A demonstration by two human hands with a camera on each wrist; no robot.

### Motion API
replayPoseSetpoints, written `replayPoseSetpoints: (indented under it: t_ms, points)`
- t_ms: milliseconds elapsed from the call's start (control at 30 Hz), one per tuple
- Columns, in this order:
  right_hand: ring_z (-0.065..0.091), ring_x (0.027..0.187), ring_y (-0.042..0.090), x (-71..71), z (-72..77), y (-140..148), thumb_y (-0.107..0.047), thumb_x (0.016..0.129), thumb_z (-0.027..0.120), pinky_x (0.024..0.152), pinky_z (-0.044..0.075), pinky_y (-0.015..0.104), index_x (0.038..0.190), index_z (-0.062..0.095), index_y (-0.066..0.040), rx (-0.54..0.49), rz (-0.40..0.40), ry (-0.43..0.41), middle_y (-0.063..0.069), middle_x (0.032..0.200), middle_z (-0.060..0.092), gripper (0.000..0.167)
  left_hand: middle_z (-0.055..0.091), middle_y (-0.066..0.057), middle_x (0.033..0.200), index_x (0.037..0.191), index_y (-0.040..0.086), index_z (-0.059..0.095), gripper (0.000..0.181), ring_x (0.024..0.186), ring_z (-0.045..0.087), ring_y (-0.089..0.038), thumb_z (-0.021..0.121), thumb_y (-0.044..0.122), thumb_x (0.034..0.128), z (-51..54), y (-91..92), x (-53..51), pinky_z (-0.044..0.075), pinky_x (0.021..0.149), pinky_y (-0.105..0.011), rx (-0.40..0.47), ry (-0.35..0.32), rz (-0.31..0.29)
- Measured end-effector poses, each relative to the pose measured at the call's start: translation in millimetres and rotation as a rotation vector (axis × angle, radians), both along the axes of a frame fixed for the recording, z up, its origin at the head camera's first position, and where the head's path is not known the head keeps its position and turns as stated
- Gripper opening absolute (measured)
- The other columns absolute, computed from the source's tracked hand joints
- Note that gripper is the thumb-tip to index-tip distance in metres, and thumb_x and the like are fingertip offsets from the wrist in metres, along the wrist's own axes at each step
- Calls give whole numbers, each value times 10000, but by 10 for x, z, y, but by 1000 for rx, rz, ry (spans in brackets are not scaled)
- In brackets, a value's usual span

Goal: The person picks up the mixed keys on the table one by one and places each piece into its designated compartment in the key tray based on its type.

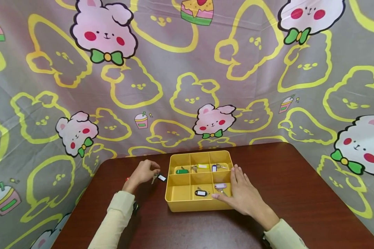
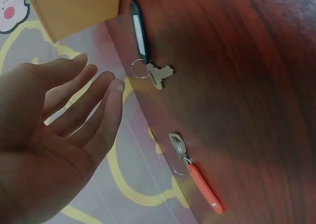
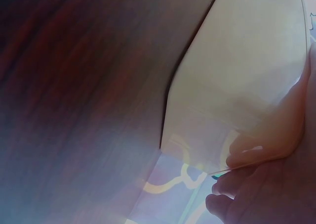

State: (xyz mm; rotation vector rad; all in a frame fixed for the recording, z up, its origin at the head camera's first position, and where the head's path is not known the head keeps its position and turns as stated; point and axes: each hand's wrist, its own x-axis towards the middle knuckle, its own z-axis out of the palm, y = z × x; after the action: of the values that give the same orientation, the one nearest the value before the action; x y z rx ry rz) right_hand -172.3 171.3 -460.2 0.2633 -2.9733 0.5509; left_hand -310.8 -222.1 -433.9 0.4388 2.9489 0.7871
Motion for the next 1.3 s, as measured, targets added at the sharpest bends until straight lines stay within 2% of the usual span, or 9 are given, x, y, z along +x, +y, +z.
replayPoseSetpoints:
  t_ms: [200,367,467,633,700,900,1033,1100,1300]
  points:
    - [208,1616,463,6,-2,-1,-896,857,513,1302,267,588,1600,251,137,-4,3,7,325,1717,168,1299,811,-126,1057,1087,-9,801,179,924,723,-217,729,97,962,-45,1,-15,612,823,-400,-18,15,-6]
    - [216,1613,466,11,-2,-4,-888,860,523,1299,275,590,1599,252,138,-6,5,13,328,1715,169,1293,813,-122,1041,1073,1,803,166,924,730,-219,733,100,960,-94,3,-31,615,835,-410,-37,20,0]
    - [214,1614,465,14,1,-7,-885,862,524,1300,272,590,1599,249,139,-11,5,13,328,1715,166,1291,811,-121,1020,1059,1,801,152,870,715,-194,733,87,953,-122,1,-35,610,813,-400,-50,29,-3]
    - [222,1612,466,17,3,-13,-886,859,526,1300,270,590,1597,246,144,-18,1,15,329,1714,173,1298,776,-84,839,1087,-18,782,166,596,671,-135,702,54,961,-158,9,-50,587,718,-327,-34,8,1]
    - [228,1610,466,19,1,-14,-888,858,525,1299,273,590,1597,247,145,-19,-1,17,328,1714,177,1300,769,-86,820,1106,-28,773,178,494,636,-132,693,48,967,-167,16,-56,574,678,-296,-27,-1,5]
    - [220,1612,466,17,-8,-11,-887,860,524,1297,276,593,1597,243,146,-22,1,15,330,1714,173,1300,774,-123,870,1115,-34,763,181,443,598,-116,705,46,964,-198,34,-67,559,616,-272,-41,-2,9]
    - [225,1610,468,13,-10,-10,-886,860,525,1295,280,593,1598,242,146,-21,1,17,331,1714,171,1300,755,-106,855,1113,-26,762,178,466,594,-111,720,58,962,-218,42,-72,567,636,-296,-59,-2,4]
    - [228,1609,468,12,-8,-10,-887,859,525,1295,280,593,1598,240,145,-23,0,17,330,1714,172,1302,763,-108,891,1106,-19,766,173,500,612,-120,728,67,960,-231,39,-76,581,686,-323,-76,5,-1]
    - [227,1609,469,20,5,-17,-889,857,525,1295,281,591,1597,245,146,-22,1,15,333,1712,177,1302,788,-110,997,1068,16,784,147,787,691,-190,748,68,936,-283,10,-84,601,829,-444,-125,26,-12]
